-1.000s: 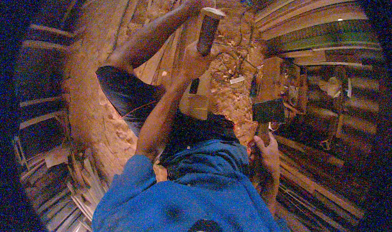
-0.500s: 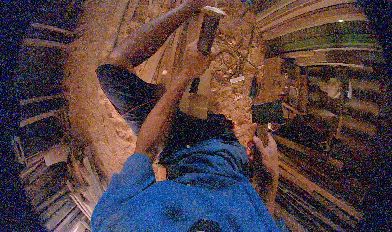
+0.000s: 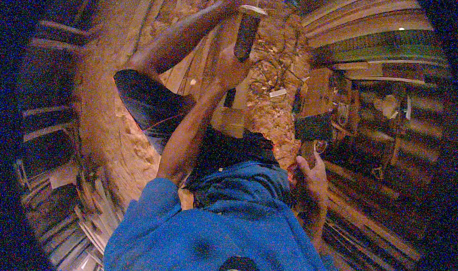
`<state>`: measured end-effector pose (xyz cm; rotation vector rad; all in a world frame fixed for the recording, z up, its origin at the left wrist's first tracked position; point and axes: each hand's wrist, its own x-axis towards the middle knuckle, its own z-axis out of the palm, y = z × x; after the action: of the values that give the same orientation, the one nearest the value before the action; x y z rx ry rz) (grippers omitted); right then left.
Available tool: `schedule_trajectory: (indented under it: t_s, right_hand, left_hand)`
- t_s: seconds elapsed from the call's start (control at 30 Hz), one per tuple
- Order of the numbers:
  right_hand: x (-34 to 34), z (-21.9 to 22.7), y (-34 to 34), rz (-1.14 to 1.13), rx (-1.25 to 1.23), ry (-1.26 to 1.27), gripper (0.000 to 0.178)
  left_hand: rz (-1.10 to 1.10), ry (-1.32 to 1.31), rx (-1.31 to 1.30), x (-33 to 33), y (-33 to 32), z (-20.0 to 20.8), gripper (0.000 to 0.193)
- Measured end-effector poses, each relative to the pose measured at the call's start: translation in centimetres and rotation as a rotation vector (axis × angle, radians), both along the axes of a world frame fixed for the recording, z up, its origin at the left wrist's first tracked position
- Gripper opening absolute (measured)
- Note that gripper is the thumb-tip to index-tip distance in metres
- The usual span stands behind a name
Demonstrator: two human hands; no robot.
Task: The person uses a hand axe to shape a cylindrical wooden piece, striking it repeatedly to remove material. After shaping, the person uses an orbital sander to smooth the surface of a long wooden plank.
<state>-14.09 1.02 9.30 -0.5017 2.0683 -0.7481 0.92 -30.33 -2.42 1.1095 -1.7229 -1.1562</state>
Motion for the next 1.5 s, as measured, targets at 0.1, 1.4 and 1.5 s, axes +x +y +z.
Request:
schedule_trajectory:
  t_s: [0.1, 1.4, 1.5]
  right_hand:
    - [-0.3, 0.9, -1.6, -0.021, -0.029, -0.059, 0.040]
    - [-3.9, 16.5, -28.6, 0.336, -0.422, 0.533, 0.038]
    - [-3.0, 15.2, -31.1, 0.387, -0.497, 0.413, 0.036]
  left_hand:
    - [-0.004, -0.002, -0.038, -0.1, -0.3, -0.4, 0.025]
    - [-0.002, 0.166, -0.011, -0.6, -2.2, -0.2, 0.028]
    - [-0.052, 0.185, 0.083, -0.5, -2.2, -0.5, 0.029]
